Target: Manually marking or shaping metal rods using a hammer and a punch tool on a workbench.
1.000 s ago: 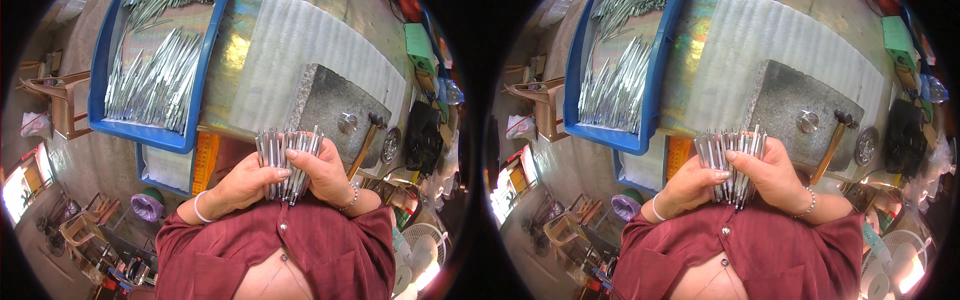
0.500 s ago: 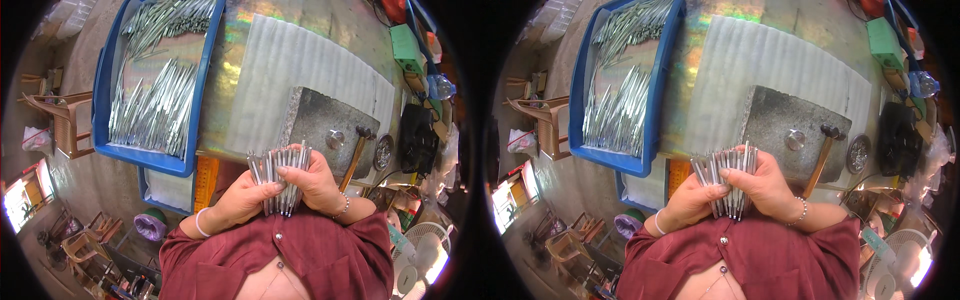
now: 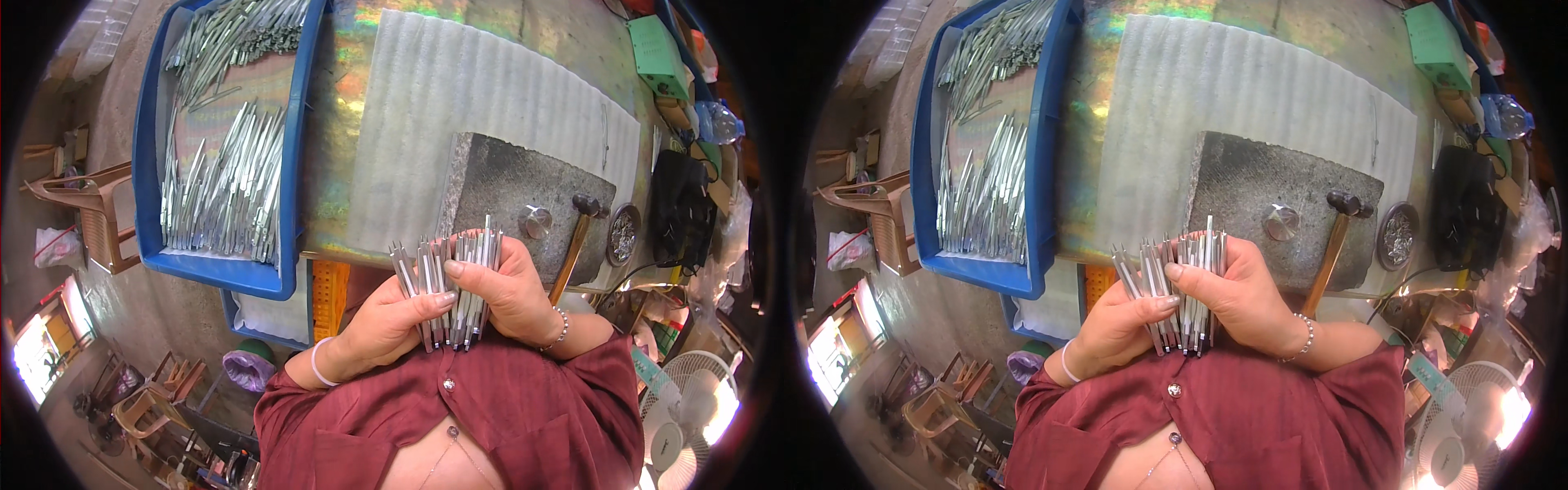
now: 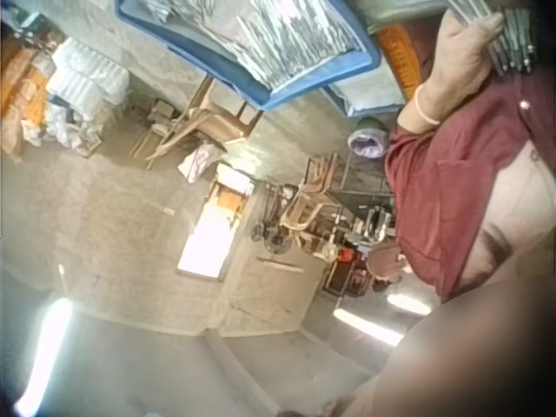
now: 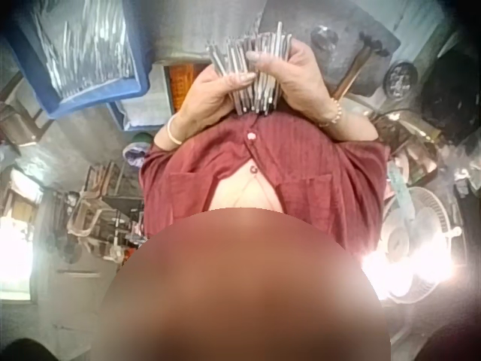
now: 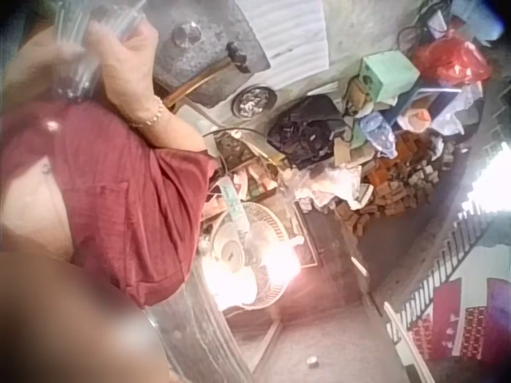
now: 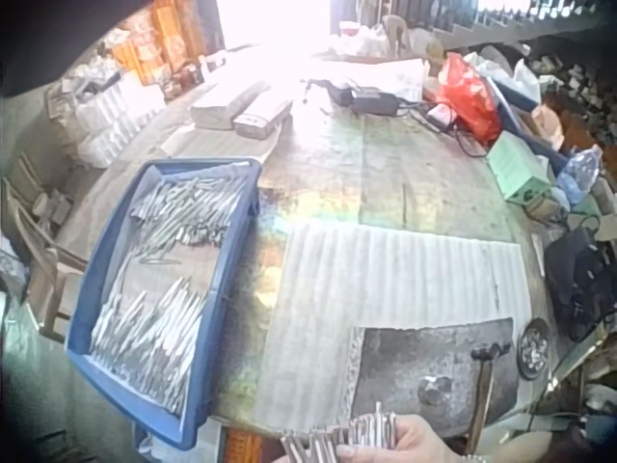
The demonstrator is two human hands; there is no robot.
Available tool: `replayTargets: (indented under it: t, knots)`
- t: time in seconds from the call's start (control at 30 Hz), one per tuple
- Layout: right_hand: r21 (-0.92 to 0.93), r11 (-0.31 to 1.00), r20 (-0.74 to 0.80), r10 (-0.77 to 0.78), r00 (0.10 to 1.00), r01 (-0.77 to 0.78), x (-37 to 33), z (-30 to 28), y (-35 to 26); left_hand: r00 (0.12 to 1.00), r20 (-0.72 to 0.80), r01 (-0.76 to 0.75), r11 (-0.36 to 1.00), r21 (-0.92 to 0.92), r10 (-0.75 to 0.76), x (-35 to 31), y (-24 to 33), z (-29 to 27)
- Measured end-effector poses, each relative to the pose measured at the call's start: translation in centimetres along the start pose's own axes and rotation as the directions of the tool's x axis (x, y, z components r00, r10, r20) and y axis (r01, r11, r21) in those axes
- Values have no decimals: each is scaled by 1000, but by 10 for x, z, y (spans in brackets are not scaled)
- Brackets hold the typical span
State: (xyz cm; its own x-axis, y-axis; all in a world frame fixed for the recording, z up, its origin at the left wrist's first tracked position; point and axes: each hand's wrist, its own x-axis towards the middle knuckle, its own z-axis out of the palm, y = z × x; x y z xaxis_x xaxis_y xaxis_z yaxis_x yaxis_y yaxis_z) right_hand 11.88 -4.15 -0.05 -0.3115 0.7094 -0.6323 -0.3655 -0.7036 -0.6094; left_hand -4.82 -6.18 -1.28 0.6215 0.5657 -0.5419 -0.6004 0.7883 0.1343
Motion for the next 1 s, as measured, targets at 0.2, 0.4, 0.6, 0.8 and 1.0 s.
replayTargets:
  t: [0.2, 0.4, 0.6, 0.8, 1.0]
  knots:
    - [-8, 1000, -2, 26, 1000, -26, 4, -4, -2, 998, 45, 42, 999, -13, -41, 5, 3, -5]
    - [-22, 999, 5, 25, 1000, -25, 5, -8, -3, 996, 72, 57, 998, -36, -54, 9, 1, -11]
    - [-55, 998, 0, 19, 1000, -19, 5, -4, -7, 989, 142, 45, 996, -78, -33, 13, -1, -12]
    - [-46, 999, -4, -3, 1000, 3, 7, -3, -5, 977, 210, 55, 996, -77, -38, 13, 1, -18]
    - [-30, 999, -24, -34, 999, 33, 6, 1, -3, 994, 110, 29, 996, -81, -20, 13, 2, -11]
